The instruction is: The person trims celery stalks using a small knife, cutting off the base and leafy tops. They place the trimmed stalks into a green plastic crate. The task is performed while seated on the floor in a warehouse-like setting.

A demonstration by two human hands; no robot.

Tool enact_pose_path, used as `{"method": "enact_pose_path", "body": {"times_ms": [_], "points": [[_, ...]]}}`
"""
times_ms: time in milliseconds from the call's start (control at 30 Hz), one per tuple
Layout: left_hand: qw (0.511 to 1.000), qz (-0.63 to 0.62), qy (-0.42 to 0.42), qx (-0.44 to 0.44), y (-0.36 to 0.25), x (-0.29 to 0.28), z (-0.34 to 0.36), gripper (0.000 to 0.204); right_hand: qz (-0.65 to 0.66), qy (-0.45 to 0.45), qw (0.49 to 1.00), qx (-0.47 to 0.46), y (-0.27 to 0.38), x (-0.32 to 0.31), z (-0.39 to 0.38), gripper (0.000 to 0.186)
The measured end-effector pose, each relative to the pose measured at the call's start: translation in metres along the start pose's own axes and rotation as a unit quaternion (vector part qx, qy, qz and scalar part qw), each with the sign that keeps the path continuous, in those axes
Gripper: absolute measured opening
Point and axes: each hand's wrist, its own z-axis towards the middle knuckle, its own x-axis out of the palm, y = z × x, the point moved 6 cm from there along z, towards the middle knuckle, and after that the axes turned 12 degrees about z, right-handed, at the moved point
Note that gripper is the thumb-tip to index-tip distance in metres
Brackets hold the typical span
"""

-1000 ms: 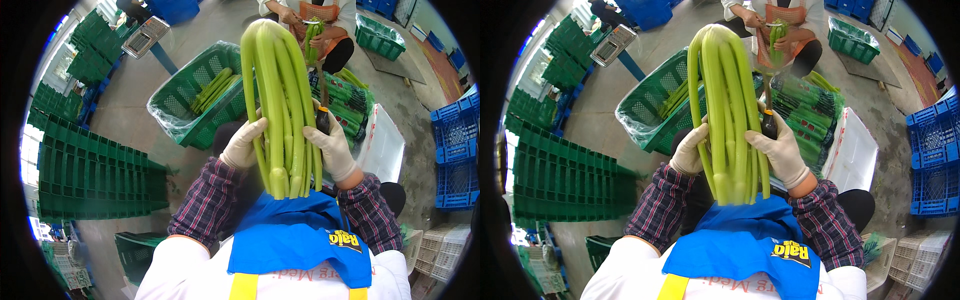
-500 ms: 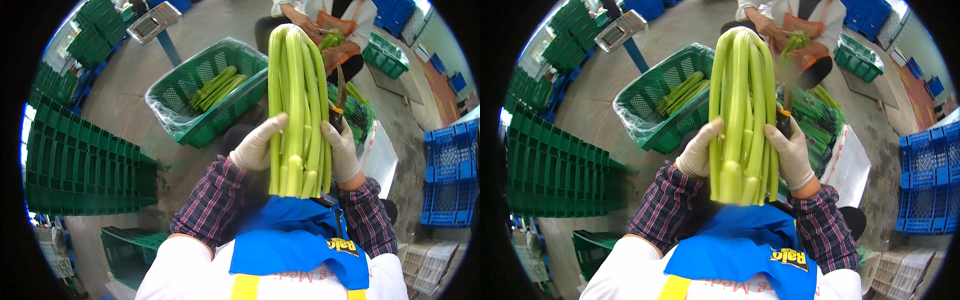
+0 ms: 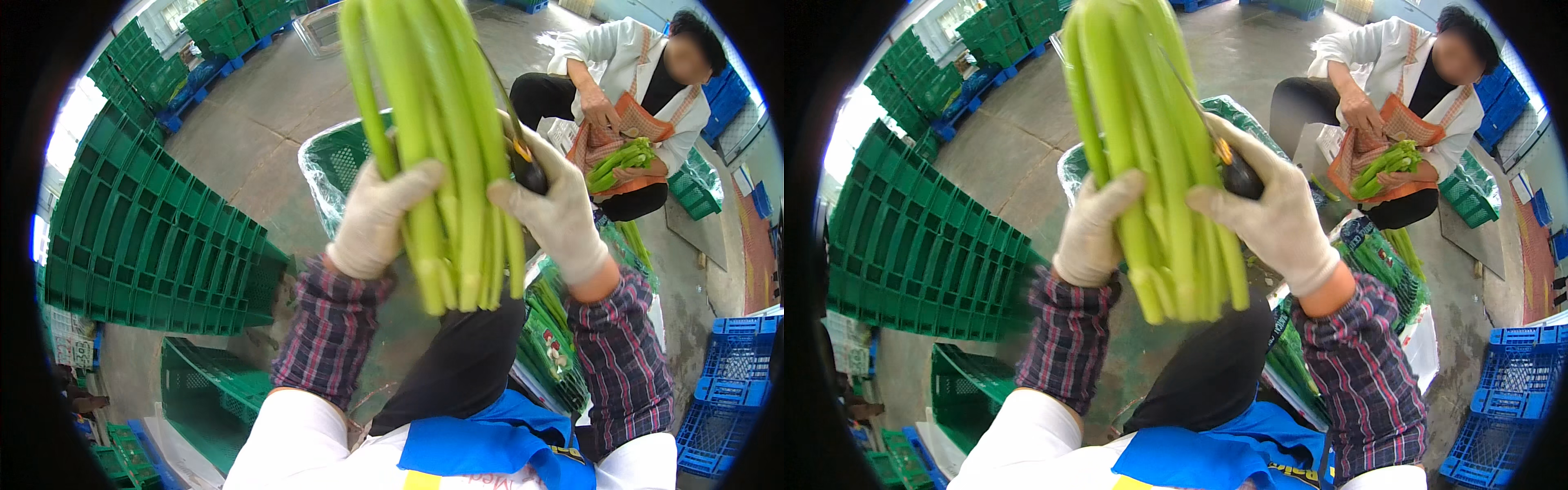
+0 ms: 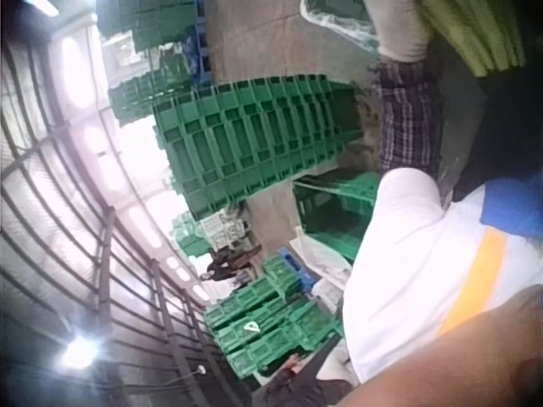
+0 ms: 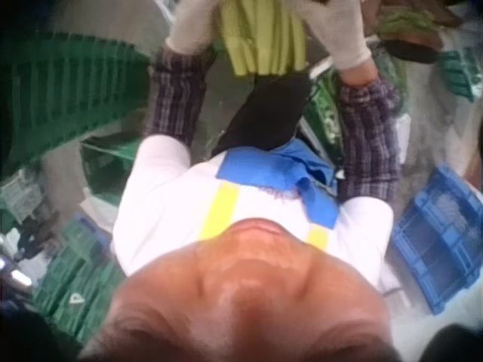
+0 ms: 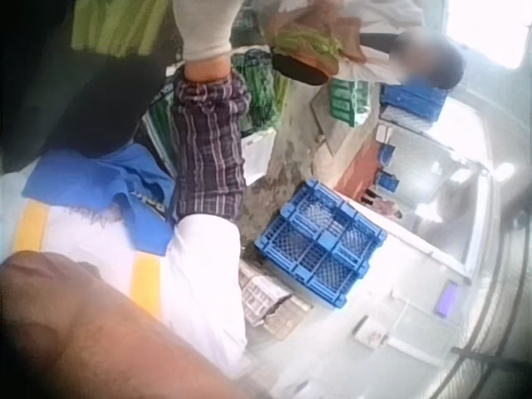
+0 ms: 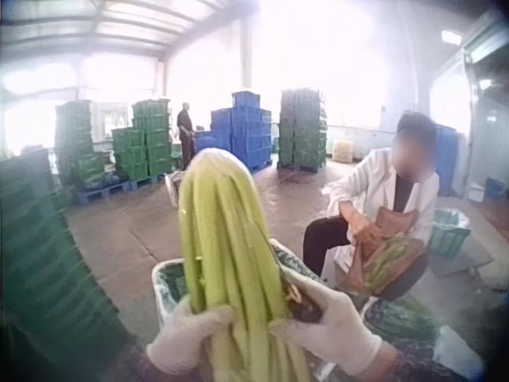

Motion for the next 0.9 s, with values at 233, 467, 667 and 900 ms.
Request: {"method": "enact_pose_path", "body": {"times_ms": [233,467,667,900], "points": [[0.93,0.343,-0.128,0.043,0.017,-0.15,0.106,0.064,-0.006,-0.293,0.951,0.104,-0.075,-0.121,-0.05,0.048],[0.753,0.655,-0.056,-0.005,0.157,-0.228,0.178,0.092,-0.087,-0.467,0.831,0.289,-0.111,-0.222,-0.271,0.038],[0.633,0.751,0.073,-0.173,0.293,-0.263,0.185,0.089,-0.111,-0.542,0.724,0.411,-0.091,-0.26,-0.385,0.048],[0.597,0.772,0.145,-0.165,0.353,-0.26,0.175,0.091,-0.096,-0.542,0.704,0.448,-0.111,-0.268,-0.405,0.048]]}}
